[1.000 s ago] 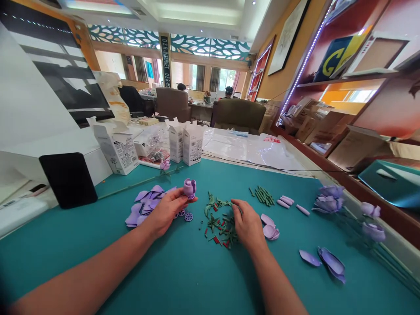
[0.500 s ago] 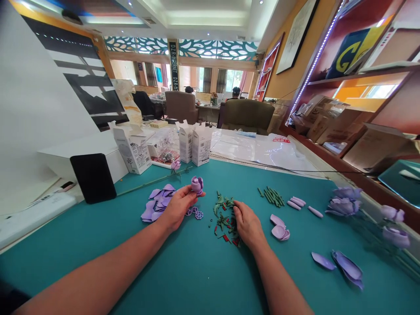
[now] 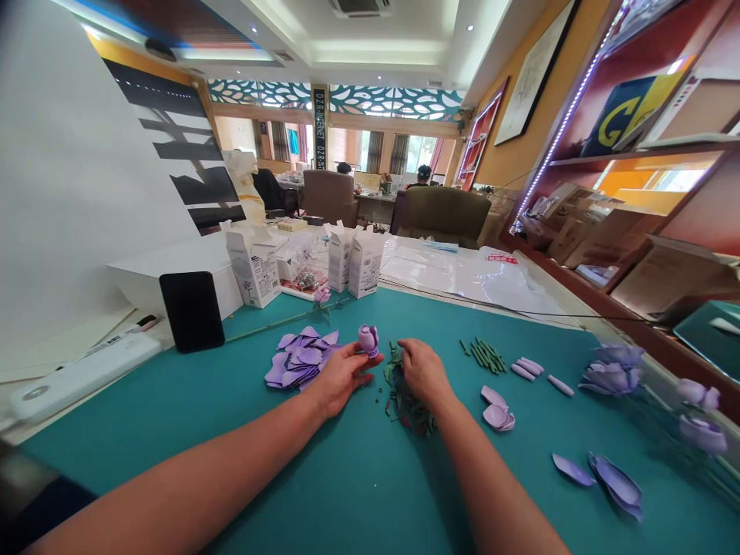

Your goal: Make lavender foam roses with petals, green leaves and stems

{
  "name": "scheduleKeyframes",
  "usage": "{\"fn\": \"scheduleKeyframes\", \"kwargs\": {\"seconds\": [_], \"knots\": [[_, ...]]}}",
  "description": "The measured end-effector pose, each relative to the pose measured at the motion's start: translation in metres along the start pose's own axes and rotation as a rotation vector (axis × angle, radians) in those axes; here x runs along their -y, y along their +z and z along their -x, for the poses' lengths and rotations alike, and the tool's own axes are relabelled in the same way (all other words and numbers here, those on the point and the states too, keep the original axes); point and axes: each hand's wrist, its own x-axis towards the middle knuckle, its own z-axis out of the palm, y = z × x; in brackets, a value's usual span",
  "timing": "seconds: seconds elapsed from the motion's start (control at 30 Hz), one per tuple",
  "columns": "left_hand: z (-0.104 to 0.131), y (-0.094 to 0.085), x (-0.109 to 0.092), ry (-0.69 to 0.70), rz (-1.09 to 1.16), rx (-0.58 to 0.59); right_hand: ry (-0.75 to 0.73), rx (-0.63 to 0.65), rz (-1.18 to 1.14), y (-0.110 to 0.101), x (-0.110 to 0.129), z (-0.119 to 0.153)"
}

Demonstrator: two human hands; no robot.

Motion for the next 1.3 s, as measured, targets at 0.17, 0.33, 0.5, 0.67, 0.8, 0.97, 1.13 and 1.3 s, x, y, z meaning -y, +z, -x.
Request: {"fn": "scheduleKeyframes", "kwargs": {"seconds": [0.17,0.33,0.5,0.67,0.8,0.97,1.13,1.3], "knots": [[-0.004,-0.007,-0.008,0.031,-0.034,-0.053,-0.117,0.09,0.035,0.016,0.002,-0.028],[-0.009,-0.014,-0.011,0.057,-0.029,-0.06,-0.201,0.171,0.048,0.024,0.0,-0.034],[-0.009,-0.014,-0.012,0.055,0.007,-0.045,-0.217,0.241,0.052,0.015,0.0,-0.023],[-0.007,-0.012,-0.009,0.042,0.067,0.023,-0.217,0.273,0.041,0.004,0.01,-0.009],[-0.008,-0.013,-0.003,0.023,0.062,0.052,-0.237,0.286,0.053,0.0,0.017,0.007],[-0.01,-0.013,-0.003,0.044,0.011,0.015,-0.259,0.216,0.121,-0.003,0.026,0.027],[-0.01,-0.013,-0.005,0.041,0.005,0.012,-0.381,0.159,0.181,0.006,0.046,0.042],[-0.01,-0.013,-0.005,0.035,-0.003,0.003,-0.334,0.093,0.281,0.012,0.039,0.043]]}}
